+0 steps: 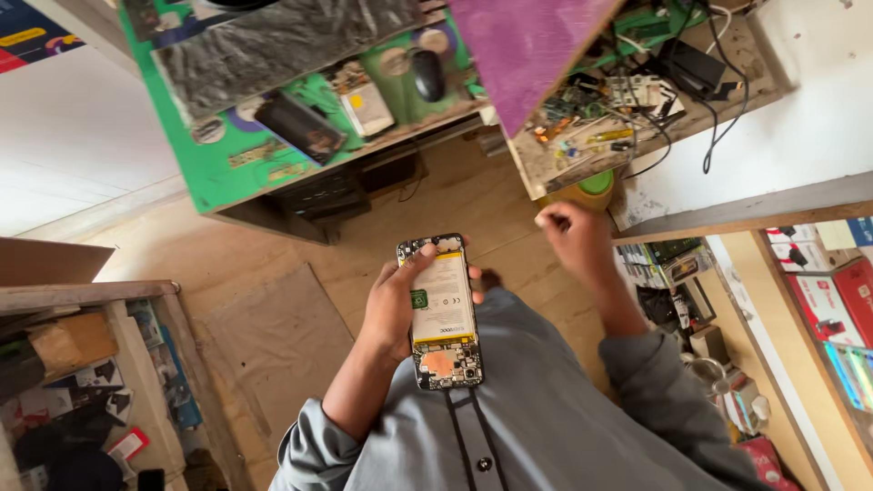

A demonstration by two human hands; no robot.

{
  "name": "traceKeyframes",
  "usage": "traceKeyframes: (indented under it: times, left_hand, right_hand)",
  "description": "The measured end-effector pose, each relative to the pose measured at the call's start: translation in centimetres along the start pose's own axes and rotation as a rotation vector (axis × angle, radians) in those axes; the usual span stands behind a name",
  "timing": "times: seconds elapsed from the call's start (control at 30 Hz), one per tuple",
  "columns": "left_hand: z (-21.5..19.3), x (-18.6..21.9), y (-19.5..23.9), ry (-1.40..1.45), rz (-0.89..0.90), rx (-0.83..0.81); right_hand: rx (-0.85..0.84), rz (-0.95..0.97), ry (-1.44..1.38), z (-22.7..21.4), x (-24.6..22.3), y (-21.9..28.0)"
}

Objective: The person disassembles a smartphone, removes the back cover and internal components, and uses a screwdriver and tweezers to manipulate small parts. They clean a small component with a brush and reassemble the phone, placing the back cover and internal parts back into position.

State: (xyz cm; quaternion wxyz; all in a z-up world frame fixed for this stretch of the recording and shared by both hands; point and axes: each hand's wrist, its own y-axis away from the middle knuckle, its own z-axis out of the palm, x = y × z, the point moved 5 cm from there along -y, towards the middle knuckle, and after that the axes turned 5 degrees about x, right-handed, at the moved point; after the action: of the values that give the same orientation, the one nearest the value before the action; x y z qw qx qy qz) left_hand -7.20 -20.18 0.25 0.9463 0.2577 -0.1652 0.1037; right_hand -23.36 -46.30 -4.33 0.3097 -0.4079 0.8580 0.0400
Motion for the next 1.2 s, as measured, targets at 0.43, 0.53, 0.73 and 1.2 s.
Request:
traceKeyframes:
  times: [0.43, 0.53, 0.73, 1.2]
  left_hand:
    - [9.4, -9.5, -8.3, 0.161, 0.188, 0.168]
    - [10.8, -10.6, -8.7, 0.19, 0.24, 0.174]
    - [11.9, -12.0, -7.8, 0.226, 0.31, 0.253]
    - [11.3, -12.5, -5.1, 0.251, 0.396, 0.361]
  right_hand:
    - [-0.413, -0.492, 0.256, -1.4, 20.7, -13.6]
    - [-0.397, -0.595, 0.267, -0.4, 19.7, -14.9]
    - [-0.538, -0.77, 0.267, 0.5, 18.9, -15.8]
    - [-0.471, 0.021, -0.71, -5.1, 18.4, -17.6]
